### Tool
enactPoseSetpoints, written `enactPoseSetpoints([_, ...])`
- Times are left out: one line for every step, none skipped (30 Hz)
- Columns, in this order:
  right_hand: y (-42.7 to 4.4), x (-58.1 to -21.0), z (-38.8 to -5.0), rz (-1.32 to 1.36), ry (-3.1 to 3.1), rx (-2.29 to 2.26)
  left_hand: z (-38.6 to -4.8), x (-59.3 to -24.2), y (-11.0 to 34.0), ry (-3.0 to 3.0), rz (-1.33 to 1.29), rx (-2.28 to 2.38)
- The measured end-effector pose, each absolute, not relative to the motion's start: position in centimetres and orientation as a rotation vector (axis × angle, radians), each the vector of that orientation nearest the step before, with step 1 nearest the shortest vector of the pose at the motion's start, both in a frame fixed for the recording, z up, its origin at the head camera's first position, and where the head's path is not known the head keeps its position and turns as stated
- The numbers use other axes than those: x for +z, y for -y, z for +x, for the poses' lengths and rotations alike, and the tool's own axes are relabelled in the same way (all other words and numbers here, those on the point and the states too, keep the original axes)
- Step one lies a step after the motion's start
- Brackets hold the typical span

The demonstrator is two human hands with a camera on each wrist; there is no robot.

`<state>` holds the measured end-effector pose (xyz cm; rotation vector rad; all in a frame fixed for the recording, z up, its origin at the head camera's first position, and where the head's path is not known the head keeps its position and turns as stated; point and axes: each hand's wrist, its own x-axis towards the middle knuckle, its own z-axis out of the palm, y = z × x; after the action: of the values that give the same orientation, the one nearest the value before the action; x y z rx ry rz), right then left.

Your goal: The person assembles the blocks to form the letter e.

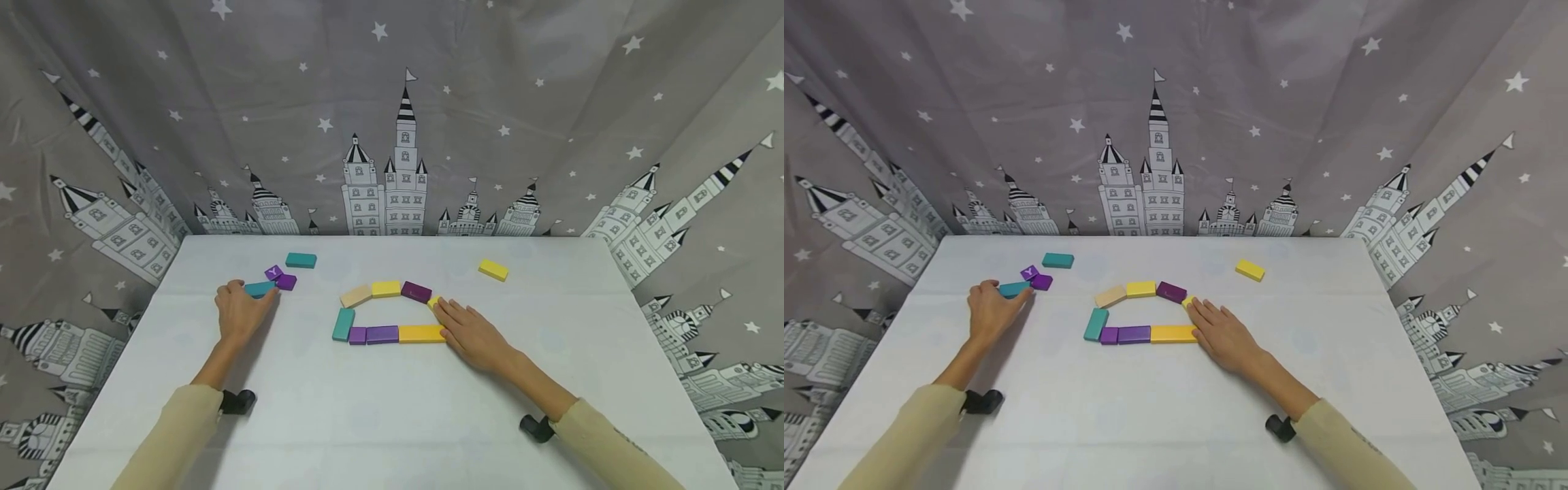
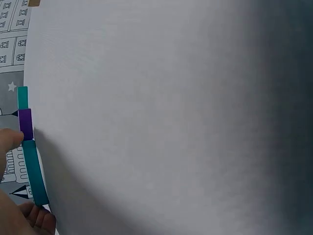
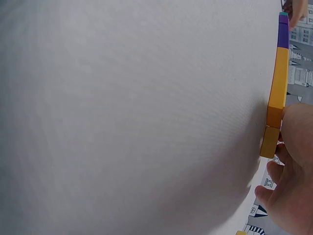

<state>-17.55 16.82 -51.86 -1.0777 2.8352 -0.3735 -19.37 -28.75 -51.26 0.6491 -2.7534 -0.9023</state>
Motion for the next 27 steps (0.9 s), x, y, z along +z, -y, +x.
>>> enactPoseSetpoints([-16.8, -51.9, -17.6, -1.077, -2.836, -0.369, -19.4, -51.3, 28.7, 2.755, 0.648, -0.906])
enactPoseSetpoints([-16.9, -51.9, -17.6, -1.075, -2.835, -0.362, -19.5, -51.3, 28.7, 2.759, 0.648, -0.908])
enactPoseSetpoints([-16.9, -51.9, -17.6, -1.074, -2.834, -0.358, -19.5, -51.3, 28.7, 2.763, 0.649, -0.911])
enactPoseSetpoints([-16.8, -51.9, -17.6, -1.072, -2.83, -0.357, -19.5, -51.3, 28.7, 2.767, 0.655, -0.913])
enactPoseSetpoints([-16.8, -51.9, -17.6, -1.071, -2.826, -0.359, -19.5, -51.3, 28.8, 2.772, 0.658, -0.911])
enactPoseSetpoints([-16.8, -51.9, -17.6, -1.068, -2.823, -0.358, -19.5, -51.3, 28.8, 2.778, 0.662, -0.909])
enactPoseSetpoints([-16.8, -51.9, -17.6, -1.065, -2.821, -0.357, -19.5, -51.2, 28.9, 2.781, 0.669, -0.908])
enactPoseSetpoints([-16.7, -51.8, -17.6, -1.059, -2.819, -0.357, -19.4, -51.2, 28.9, 2.786, 0.678, -0.905])
enactPoseSetpoints([-16.7, -51.8, -17.6, -1.056, -2.82, -0.356, -19.4, -51.2, 29.0, 2.791, 0.686, -0.903])
enactPoseSetpoints([-16.7, -51.8, -17.6, -1.055, -2.821, -0.357, -19.3, -51.1, 29.0, 2.799, 0.688, -0.895])
enactPoseSetpoints([-16.7, -51.7, -17.5, -1.055, -2.823, -0.357, -19.2, -51.1, 29.0, 2.806, 0.686, -0.889])
enactPoseSetpoints([-16.7, -51.7, -17.5, -1.054, -2.827, -0.354, -19.2, -51.0, 29.0, 2.816, 0.68, -0.881])
enactPoseSetpoints([-16.7, -51.7, -17.5, -1.055, -2.828, -0.352, -19.1, -51.0, 29.1, 2.824, 0.676, -0.875])
enactPoseSetpoints([-16.7, -51.7, -17.5, -1.057, -2.828, -0.353, -19.0, -51.0, 29.2, 2.832, 0.669, -0.871])
enactPoseSetpoints([-16.7, -51.7, -17.5, -1.06, -2.827, -0.354, -18.9, -51.0, 29.2, 2.84, 0.66, -0.865])
enactPoseSetpoints([-16.7, -51.6, -17.5, -1.063, -2.827, -0.356, -18.8, -51.1, 29.3, 2.848, 0.65, -0.858])
enactPoseSetpoints([-16.6, -51.6, -17.5, -1.063, -2.827, -0.351, -18.8, -51.1, 29.4, 2.852, 0.644, -0.857])
enactPoseSetpoints([-16.6, -51.6, -17.5, -1.064, -2.827, -0.348, -18.8, -51.1, 29.4, 2.854, 0.64, -0.857])
enactPoseSetpoints([-16.6, -51.6, -17.5, -1.065, -2.827, -0.346, -18.8, -51.1, 29.4, 2.854, 0.64, -0.859])
enactPoseSetpoints([-16.6, -51.6, -17.5, -1.065, -2.828, -0.343, -18.8, -51.1, 29.5, 2.852, 0.641, -0.862])
enactPoseSetpoints([-16.6, -51.6, -17.5, -1.066, -2.829, -0.341, -18.8, -51.1, 29.5, 2.852, 0.64, -0.868])
enactPoseSetpoints([-16.6, -51.6, -17.5, -1.066, -2.831, -0.336, -18.8, -51.1, 29.5, 2.849, 0.639, -0.878])
enactPoseSetpoints([-16.6, -51.6, -17.5, -1.064, -2.832, -0.331, -18.8, -51.1, 29.5, 2.843, 0.634, -0.891])
enactPoseSetpoints([-16.6, -51.6, -17.5, -1.063, -2.833, -0.329, -18.8, -51.1, 29.5, 2.839, 0.628, -0.903])
enactPoseSetpoints([-16.6, -51.6, -17.5, -1.06, -2.834, -0.325, -18.7, -51.1, 29.5, 2.837, 0.615, -0.917])
enactPoseSetpoints([-16.6, -51.6, -17.5, -1.057, -2.834, -0.322, -18.5, -51.0, 29.4, 2.831, 0.598, -0.933])
enactPoseSetpoints([-16.6, -51.6, -17.5, -1.057, -2.834, -0.321, -18.4, -51.0, 29.4, 2.825, 0.577, -0.951])
